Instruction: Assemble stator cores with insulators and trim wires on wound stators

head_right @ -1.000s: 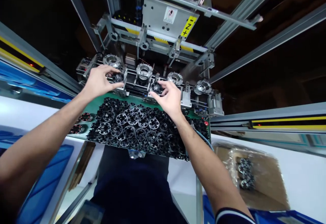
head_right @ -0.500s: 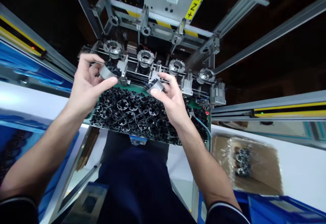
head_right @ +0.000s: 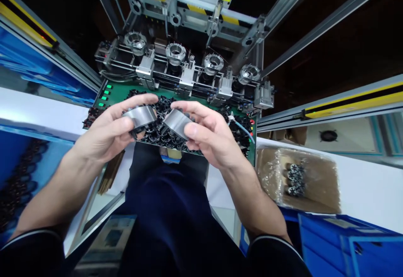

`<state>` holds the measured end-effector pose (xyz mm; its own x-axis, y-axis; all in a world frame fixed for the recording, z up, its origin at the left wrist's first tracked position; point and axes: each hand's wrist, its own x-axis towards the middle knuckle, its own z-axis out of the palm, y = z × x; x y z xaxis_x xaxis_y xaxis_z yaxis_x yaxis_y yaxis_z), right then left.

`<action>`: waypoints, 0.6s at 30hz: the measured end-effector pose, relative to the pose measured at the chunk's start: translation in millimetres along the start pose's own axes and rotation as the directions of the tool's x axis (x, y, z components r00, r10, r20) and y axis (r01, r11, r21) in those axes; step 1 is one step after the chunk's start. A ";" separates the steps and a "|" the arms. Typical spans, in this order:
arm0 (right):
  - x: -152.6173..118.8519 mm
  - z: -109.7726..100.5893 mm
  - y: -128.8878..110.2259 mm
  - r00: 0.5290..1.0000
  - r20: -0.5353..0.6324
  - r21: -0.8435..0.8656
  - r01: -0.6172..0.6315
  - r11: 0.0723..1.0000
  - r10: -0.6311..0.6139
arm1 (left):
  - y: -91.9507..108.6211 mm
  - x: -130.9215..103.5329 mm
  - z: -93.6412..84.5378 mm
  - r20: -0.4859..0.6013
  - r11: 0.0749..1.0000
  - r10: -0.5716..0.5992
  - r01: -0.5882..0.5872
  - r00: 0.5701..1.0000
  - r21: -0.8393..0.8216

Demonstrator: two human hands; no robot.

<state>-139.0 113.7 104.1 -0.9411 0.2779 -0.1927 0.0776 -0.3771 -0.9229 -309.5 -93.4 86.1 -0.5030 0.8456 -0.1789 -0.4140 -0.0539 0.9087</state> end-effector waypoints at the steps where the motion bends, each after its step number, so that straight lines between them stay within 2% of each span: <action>1: -2.7 -0.9 1.2 1.000 0.012 0.020 -0.010 1.000 0.010 | 0.8 -2.1 2.7 0.013 0.999 -0.031 0.031 0.999 0.010; 5: -8.5 -6.0 7.7 1.000 0.006 0.064 -0.003 0.998 0.003 | 1.5 -6.5 6.2 0.058 0.991 -0.132 0.131 0.990 0.018; 9: -11.7 -8.9 8.4 1.000 -0.008 0.047 -0.002 0.999 0.003 | 1.2 -7.3 2.8 0.120 0.985 -0.172 0.173 0.978 0.004; 14: -10.9 -9.0 6.0 0.999 -0.050 0.015 0.000 1.000 0.001 | 5.1 -6.6 -0.7 0.077 0.990 -0.135 0.132 0.988 0.040; 18: 0.4 -7.6 8.8 0.995 -0.091 0.006 0.036 0.999 -0.035 | 8.0 0.6 -3.8 0.050 0.991 -0.112 0.108 0.992 0.080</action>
<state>-136.2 117.3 93.4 -0.9095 0.3700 -0.1895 0.0416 -0.3724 -0.9271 -316.0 -95.4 91.8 -0.4150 0.8718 -0.2603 -0.4033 0.0802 0.9115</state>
